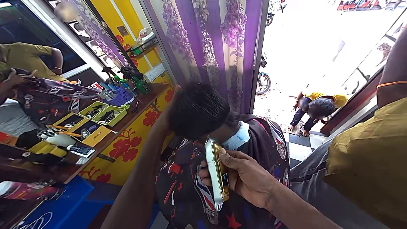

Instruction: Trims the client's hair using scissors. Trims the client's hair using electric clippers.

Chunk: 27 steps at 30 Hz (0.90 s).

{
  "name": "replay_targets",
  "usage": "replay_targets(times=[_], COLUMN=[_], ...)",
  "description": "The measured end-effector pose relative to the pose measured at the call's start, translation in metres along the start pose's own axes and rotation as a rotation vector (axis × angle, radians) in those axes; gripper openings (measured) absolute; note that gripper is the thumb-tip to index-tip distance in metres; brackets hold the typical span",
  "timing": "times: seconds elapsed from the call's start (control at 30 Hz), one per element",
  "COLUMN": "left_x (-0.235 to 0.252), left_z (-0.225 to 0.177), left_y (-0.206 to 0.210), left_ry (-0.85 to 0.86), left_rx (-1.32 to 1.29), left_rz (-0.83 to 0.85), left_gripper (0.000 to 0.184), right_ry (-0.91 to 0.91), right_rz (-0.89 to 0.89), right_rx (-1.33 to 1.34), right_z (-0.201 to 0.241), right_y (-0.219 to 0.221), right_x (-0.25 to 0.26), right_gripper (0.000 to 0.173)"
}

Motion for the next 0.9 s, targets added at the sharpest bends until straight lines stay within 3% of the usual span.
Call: replay_targets(times=[0.17,0.63,0.7,0.77,0.9], left_x=[0.012,0.007,0.006,0.004,-0.002], left_z=[0.023,0.015,0.015,0.014,0.012], left_y=[-0.014,-0.014,-0.013,-0.012,-0.01], left_ry=[-0.055,0.013,0.007,0.011,0.048], left_rx=[-0.002,0.076,0.055,0.033,-0.001], left_rz=[0.011,-0.046,-0.053,-0.023,0.015], left_gripper=[0.072,0.073,0.071,0.07,0.067], right_ry=[0.042,-0.083,-0.11,-0.146,-0.259], right_rz=[-0.061,-0.027,0.009,0.021,-0.214], right_rx=[0.199,0.416,0.23,-0.19,-0.97], right_z=[0.003,0.009,0.013,0.029,0.096], right_y=[-0.007,-0.009,-0.012,-0.015,-0.011], right_x=[-0.005,-0.018,-0.022,-0.031,-0.052], right_gripper=[0.032,0.038,0.038,0.036,0.029])
Point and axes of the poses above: each hand's wrist, its own x-axis towards the middle knuckle, its own y-axis out of the palm, z = x × y, the point moved 6 cm from there along x, towards the middle knuckle, and after that the axes turned 8 degrees about -z, right-handed, at the moved point
